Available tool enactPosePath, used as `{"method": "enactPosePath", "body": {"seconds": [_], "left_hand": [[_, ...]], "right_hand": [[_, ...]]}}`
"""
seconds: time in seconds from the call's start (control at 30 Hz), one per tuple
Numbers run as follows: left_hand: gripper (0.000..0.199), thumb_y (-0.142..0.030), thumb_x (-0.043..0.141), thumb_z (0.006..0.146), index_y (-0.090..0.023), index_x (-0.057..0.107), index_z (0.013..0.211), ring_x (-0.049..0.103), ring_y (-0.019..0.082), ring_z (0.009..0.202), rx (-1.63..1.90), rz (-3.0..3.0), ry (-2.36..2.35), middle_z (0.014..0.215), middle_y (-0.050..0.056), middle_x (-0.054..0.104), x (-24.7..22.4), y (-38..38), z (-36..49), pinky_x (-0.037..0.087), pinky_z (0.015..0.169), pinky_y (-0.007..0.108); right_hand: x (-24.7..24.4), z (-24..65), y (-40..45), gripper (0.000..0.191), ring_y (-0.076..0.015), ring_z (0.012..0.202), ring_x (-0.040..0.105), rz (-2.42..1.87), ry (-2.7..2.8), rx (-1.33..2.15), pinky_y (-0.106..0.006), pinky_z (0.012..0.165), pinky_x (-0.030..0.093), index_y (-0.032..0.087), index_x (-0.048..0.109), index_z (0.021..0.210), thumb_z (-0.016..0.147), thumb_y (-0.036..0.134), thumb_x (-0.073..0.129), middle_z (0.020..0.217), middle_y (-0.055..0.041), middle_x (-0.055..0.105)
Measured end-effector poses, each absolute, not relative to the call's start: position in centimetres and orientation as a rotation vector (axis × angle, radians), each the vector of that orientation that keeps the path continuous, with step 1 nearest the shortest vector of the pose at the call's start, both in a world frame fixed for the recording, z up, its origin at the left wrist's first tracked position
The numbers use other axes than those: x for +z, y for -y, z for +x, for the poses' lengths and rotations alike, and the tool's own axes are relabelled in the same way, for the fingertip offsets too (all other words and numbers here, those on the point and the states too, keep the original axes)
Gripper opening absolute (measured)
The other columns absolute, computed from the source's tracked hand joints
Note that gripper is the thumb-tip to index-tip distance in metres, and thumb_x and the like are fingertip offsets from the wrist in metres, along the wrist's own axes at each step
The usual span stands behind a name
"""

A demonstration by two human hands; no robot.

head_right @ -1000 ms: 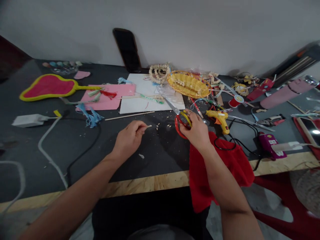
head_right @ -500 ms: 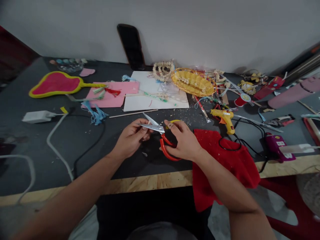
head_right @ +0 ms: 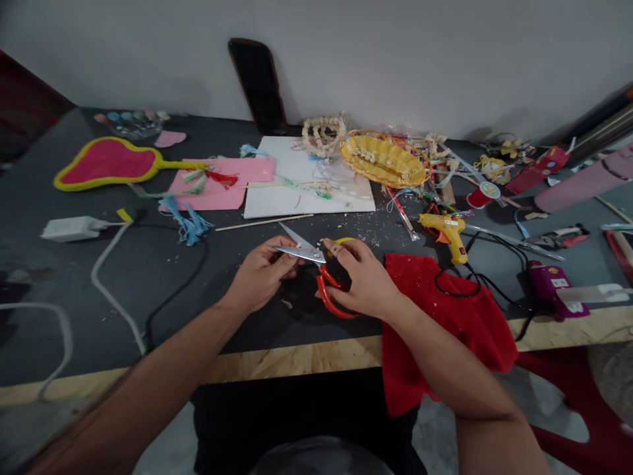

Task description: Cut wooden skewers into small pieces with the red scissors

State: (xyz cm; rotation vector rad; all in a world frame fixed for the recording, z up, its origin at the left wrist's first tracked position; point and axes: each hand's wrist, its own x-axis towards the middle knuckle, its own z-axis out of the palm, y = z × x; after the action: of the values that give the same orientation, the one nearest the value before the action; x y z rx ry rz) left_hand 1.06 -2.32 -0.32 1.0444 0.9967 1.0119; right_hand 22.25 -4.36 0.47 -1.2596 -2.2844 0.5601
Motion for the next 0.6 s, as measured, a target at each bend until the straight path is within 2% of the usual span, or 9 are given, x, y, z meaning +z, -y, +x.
{"method": "enactPosePath", "body": {"seconds": [0.17,0.33,0.47,0.6], "left_hand": [[0.031,-0.042,0.076,0.072,-0.018,0.059,0.081,0.048,0.007,0.053,1.036,0.973,-0.929,0.064,-0.002,0.062,-0.28,2.40,1.10,0.035,0.049,0.018],[0.034,-0.044,0.078,0.068,-0.018,0.060,0.078,0.051,0.008,0.054,1.066,0.982,-0.908,0.063,-0.001,0.064,-0.18,2.37,1.11,0.035,0.049,0.019],[0.034,-0.045,0.078,0.069,-0.017,0.060,0.077,0.051,0.009,0.054,1.054,1.013,-0.921,0.063,0.000,0.064,-0.22,2.37,1.13,0.035,0.049,0.021],[0.031,-0.043,0.076,0.072,-0.017,0.059,0.075,0.050,0.009,0.053,1.054,1.048,-0.906,0.063,0.000,0.065,-0.17,2.40,1.20,0.034,0.050,0.021]], "right_hand": [[0.06,22.07,4.43,0.087,-0.0320,0.120,0.053,-1.313,2.154,0.480,-0.051,0.100,0.048,0.016,0.035,0.138,0.071,0.055,0.073,0.127,-0.0181,0.054],[0.07,21.98,4.49,0.071,-0.0315,0.099,0.065,-1.387,2.142,0.401,-0.049,0.087,0.054,0.017,0.050,0.115,0.066,0.063,0.072,0.103,-0.0137,0.066],[0.20,22.03,4.49,0.063,-0.0322,0.098,0.066,-1.388,2.227,0.322,-0.051,0.090,0.052,0.016,0.053,0.113,0.072,0.061,0.068,0.102,-0.0149,0.068],[0.11,22.05,4.48,0.062,-0.0330,0.101,0.065,-1.366,2.271,0.314,-0.051,0.090,0.052,0.014,0.055,0.113,0.074,0.060,0.066,0.102,-0.0164,0.068]]}}
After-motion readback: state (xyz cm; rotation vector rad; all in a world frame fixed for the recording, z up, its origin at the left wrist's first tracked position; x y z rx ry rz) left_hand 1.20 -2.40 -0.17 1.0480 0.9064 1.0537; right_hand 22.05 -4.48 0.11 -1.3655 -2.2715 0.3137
